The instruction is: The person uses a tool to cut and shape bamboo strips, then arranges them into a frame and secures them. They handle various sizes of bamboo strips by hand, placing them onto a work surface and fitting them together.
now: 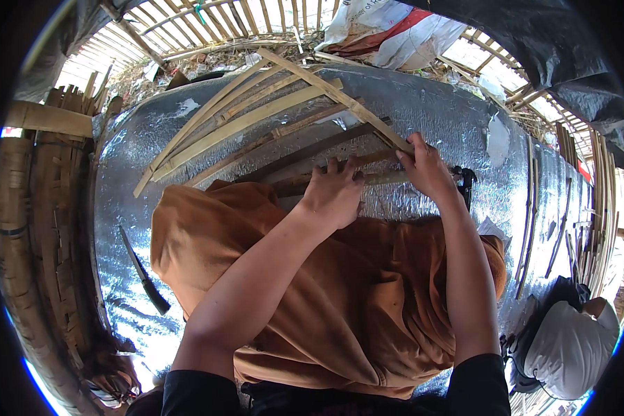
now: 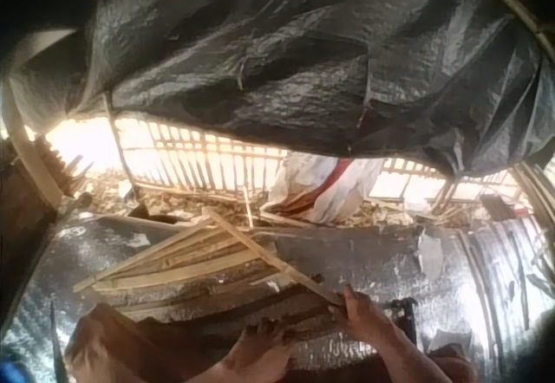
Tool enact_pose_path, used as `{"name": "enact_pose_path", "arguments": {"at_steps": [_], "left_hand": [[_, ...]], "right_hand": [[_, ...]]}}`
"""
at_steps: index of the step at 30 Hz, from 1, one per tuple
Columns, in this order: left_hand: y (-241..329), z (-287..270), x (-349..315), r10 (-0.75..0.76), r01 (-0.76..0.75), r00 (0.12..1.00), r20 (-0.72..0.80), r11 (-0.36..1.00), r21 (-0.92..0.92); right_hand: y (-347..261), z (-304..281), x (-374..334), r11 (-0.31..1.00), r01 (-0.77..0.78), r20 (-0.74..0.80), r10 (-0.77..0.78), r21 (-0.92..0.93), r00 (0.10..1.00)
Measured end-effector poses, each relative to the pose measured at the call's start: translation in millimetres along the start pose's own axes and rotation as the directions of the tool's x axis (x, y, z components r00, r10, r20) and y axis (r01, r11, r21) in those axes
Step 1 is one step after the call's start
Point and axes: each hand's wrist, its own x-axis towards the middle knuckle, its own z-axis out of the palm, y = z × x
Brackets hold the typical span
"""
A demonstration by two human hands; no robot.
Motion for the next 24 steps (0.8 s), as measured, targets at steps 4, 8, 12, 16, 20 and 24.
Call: {"name": "enact_pose_path", "arguments": {"at_steps": [4, 8, 12, 16, 20, 24], "left_hand": [[-1.2, 0.5, -0.1, 0.018, -0.018, 1.0, -0.008, 1.0, 0.018], [-1.0, 0.9, 1.0, 0.019, -0.019, 1.0, -0.009, 0.999, 0.032], [-1.8, 1.7, 0.4, 0.019, -0.018, 1.0, -0.013, 0.999, 0.029], [-1.9, 3.4, 1.3, 0.017, -0.016, 1.0, -0.02, 1.0, 0.02], [-1.8, 3.7, 0.8, 0.012, -0.012, 1.0, -0.024, 1.0, 0.013], [-1.7, 4.5, 1.3, 0.011, -0.01, 0.999, -0.03, 1.0, 0.015]], "right_hand": [[-0.4, -0.8, 1.1, 0.999, 0.016, -0.005, -0.016, 0.039, 1.0], [5.4, 0.7, 2.9, 0.997, 0.059, -0.114, -0.053, 0.042, 0.992], [-1.3, -3.4, 3.3, 0.994, 0.082, -0.073, -0.077, 0.071, 0.994], [-5.2, -4.4, 2.9, 0.983, 0.103, -0.117, -0.086, 0.15, 0.989], [-3.3, -3.5, 4.5, 0.984, 0.089, -0.104, -0.073, 0.154, 0.992], [-4.3, -4.2, 4.2, 0.986, 0.089, -0.107, -0.075, 0.14, 0.991]]}}
